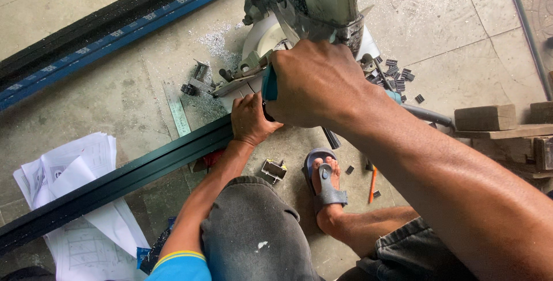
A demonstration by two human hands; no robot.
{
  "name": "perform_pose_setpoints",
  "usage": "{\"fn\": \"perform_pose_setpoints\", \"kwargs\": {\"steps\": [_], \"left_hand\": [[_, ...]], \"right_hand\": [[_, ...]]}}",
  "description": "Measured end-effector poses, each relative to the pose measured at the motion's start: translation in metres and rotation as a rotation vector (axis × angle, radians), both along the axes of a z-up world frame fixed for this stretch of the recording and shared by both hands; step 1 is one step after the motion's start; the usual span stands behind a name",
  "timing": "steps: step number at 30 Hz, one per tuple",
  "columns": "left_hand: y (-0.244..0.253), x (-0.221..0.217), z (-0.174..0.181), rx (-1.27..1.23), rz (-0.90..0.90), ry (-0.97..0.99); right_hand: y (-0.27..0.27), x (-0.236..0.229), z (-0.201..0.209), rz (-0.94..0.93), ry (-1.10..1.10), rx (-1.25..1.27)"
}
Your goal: The person uses a miter saw to cut a long black metal profile into shorter pieces. They measure and mark the profile with a pencil and tape measure, then position it under the saw blade and cut it multiple times.
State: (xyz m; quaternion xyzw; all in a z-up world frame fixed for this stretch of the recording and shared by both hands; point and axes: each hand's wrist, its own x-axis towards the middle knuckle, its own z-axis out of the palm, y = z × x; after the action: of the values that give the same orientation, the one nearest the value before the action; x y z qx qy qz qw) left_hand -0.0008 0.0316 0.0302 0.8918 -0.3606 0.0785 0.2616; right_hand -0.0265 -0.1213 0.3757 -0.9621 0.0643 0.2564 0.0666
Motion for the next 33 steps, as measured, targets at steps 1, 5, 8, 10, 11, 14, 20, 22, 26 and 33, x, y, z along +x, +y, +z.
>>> {"fn": "perform_pose_setpoints", "kwargs": {"steps": [1, 5, 8, 10, 11, 14, 20, 22, 26, 33], "left_hand": [[0.000, 0.000, 0.001, -0.001, -0.001, 0.000], [0.001, 0.000, -0.004, -0.019, -0.005, -0.042], [0.001, 0.001, -0.004, -0.004, 0.014, -0.008], [0.000, 0.000, 0.000, -0.002, 0.020, 0.011], [0.000, 0.000, 0.001, -0.006, 0.019, 0.012], [0.000, 0.000, 0.001, -0.016, 0.019, -0.002], [0.000, 0.001, -0.001, -0.017, 0.012, -0.004], [0.000, 0.000, -0.001, -0.018, 0.005, 0.000], [0.000, 0.001, -0.006, 0.021, 0.015, -0.008], [0.004, 0.004, -0.029, -0.074, 0.001, -0.050]], "right_hand": [[-0.001, 0.000, -0.004, -0.001, 0.000, -0.001], [0.001, -0.001, 0.001, -0.010, -0.007, 0.027], [0.004, 0.002, 0.016, -0.046, 0.063, 0.024], [0.004, 0.003, 0.021, -0.069, 0.080, 0.014], [0.004, 0.003, 0.022, -0.074, 0.085, 0.019], [0.004, 0.002, 0.019, -0.075, 0.071, 0.021], [0.002, 0.001, 0.007, -0.046, 0.004, 0.016], [0.003, 0.001, 0.004, -0.045, 0.008, 0.024], [0.006, 0.002, -0.003, -0.040, 0.022, 0.037], [0.005, -0.001, -0.046, 0.015, -0.253, 0.105]]}}
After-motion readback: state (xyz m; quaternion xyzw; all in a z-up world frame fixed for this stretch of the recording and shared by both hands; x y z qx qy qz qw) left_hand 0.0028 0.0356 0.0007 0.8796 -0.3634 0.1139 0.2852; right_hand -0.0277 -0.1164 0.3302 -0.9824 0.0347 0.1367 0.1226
